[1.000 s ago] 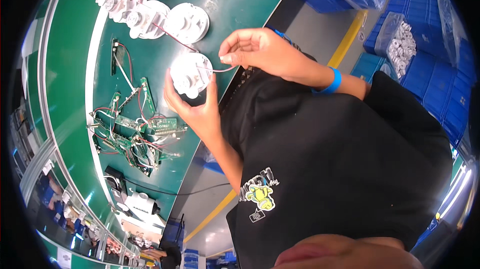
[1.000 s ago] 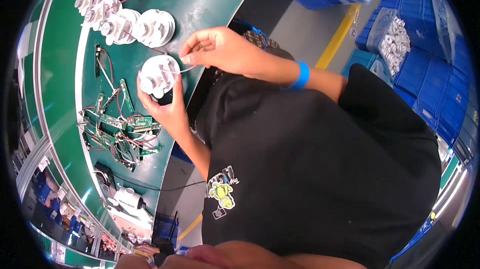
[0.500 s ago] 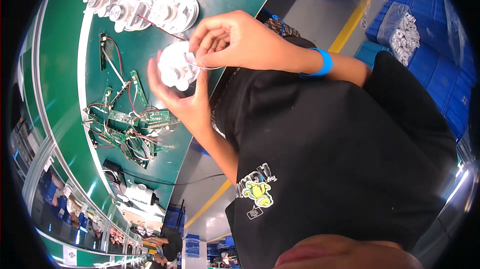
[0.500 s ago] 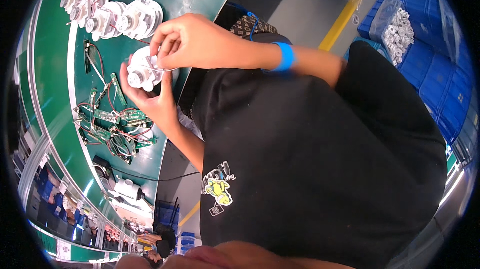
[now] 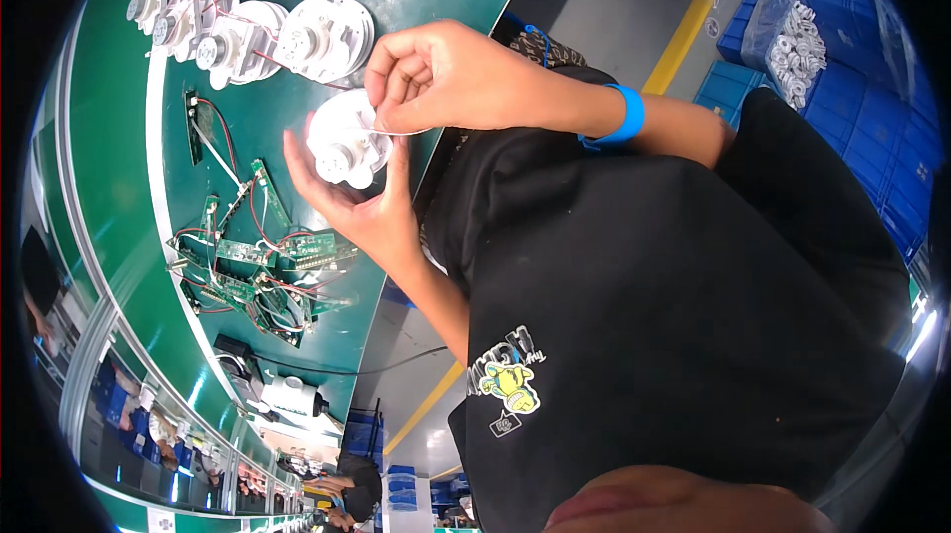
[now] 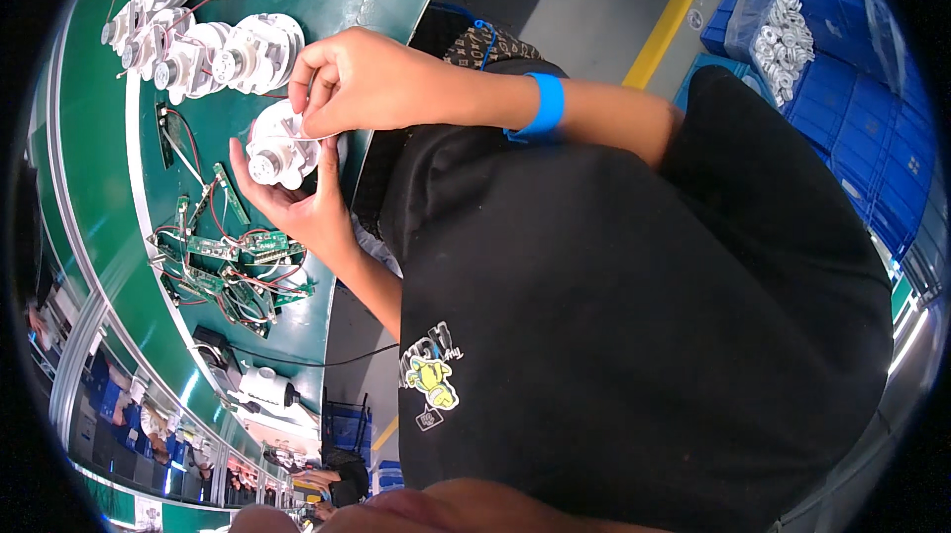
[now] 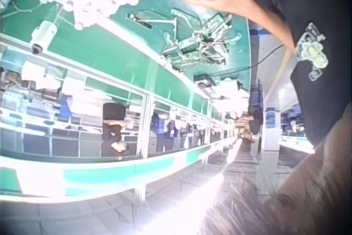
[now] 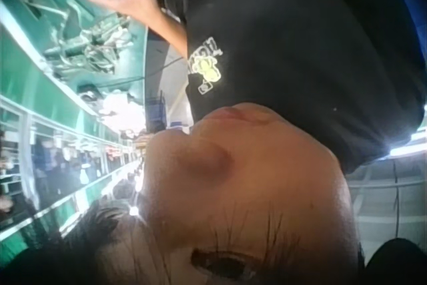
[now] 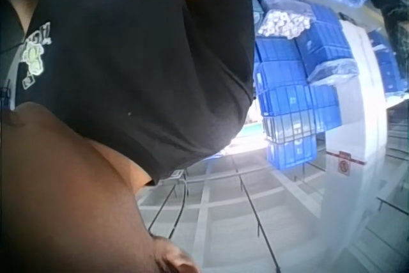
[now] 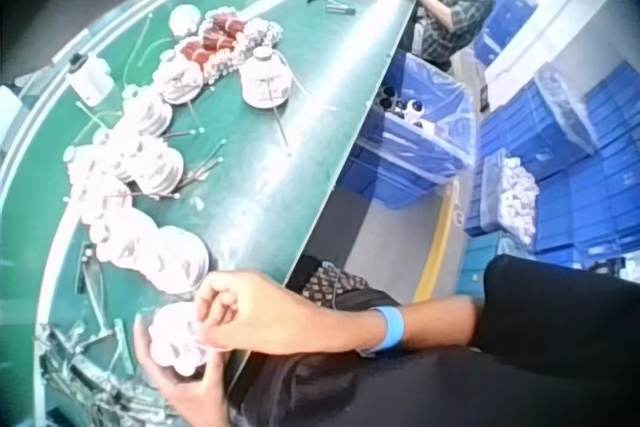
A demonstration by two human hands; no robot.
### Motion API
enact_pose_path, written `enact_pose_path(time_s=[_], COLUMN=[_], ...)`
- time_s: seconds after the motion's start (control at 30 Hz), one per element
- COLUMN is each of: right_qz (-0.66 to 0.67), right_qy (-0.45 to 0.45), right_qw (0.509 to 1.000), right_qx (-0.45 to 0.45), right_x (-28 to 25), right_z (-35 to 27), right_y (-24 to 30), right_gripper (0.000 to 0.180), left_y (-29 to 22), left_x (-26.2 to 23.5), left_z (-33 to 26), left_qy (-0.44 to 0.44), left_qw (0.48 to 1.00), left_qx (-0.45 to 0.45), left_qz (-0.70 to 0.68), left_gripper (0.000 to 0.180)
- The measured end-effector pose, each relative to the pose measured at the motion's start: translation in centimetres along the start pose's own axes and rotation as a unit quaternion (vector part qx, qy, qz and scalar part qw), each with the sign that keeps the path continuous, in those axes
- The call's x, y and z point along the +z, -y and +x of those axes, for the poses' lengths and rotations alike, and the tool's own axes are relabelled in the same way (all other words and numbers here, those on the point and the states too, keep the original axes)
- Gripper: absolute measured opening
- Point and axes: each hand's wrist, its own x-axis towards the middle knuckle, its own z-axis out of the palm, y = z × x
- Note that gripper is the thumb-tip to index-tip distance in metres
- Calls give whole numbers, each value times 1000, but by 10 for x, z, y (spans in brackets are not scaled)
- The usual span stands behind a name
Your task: Assemble electronic components on a production line by connecting wires to circuit boards and placing them into housings.
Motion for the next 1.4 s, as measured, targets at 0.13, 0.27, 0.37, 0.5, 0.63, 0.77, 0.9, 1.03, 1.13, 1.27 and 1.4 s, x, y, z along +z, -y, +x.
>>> enact_pose_path(time_s=[0.13, 0.27, 0.37, 0.5, 0.63, 0.77, 0.9, 1.03, 1.13, 1.27, 1.4], right_qz=[3, 12, 6, 5, -21, -46, -32, -85, -143, -319, -275], right_qy=[4, 13, 2, -18, -14, -7, -36, 32, 32, -85, -70], right_qw=[1000, 1000, 1000, 1000, 1000, 998, 998, 996, 988, 931, 948], right_qx=[15, 8, 1, 4, 18, 30, 46, 26, -40, -157, -146], right_x=[-2, -1, -1, 0, 3, 7, -8, -6, -2, -10, -23], right_z=[3, 3, 6, 4, 3, 6, 4, 12, 5, -26, -46], right_y=[0, -3, -4, -1, 8, 10, 12, 14, 18, 39, 38], right_gripper=[18, 18, 20, 21, 16, 15, 16, 12, 10, 16, 16], left_y=[1, -1, 1, 0, 1, -1, 5, 5, 0, -35, -38], left_x=[0, 1, 1, 3, 4, 1, 21, 10, 3, -26, -78], left_z=[0, 0, 0, 1, 2, -1, 5, 1, -1, -13, -9], left_qy=[2, 1, 3, 11, 1, -26, -18, -40, -29, 16, -130], left_qw=[1000, 1000, 1000, 999, 998, 999, 1000, 998, 998, 988, 898], left_qx=[-15, -12, -21, -26, -33, -20, -16, -9, -3, 46, 53], left_qz=[-22, 0, -22, -33, -45, -23, -14, 44, 55, 144, 417], left_gripper=[88, 87, 84, 78, 74, 74, 76, 77, 86, 88, 40])
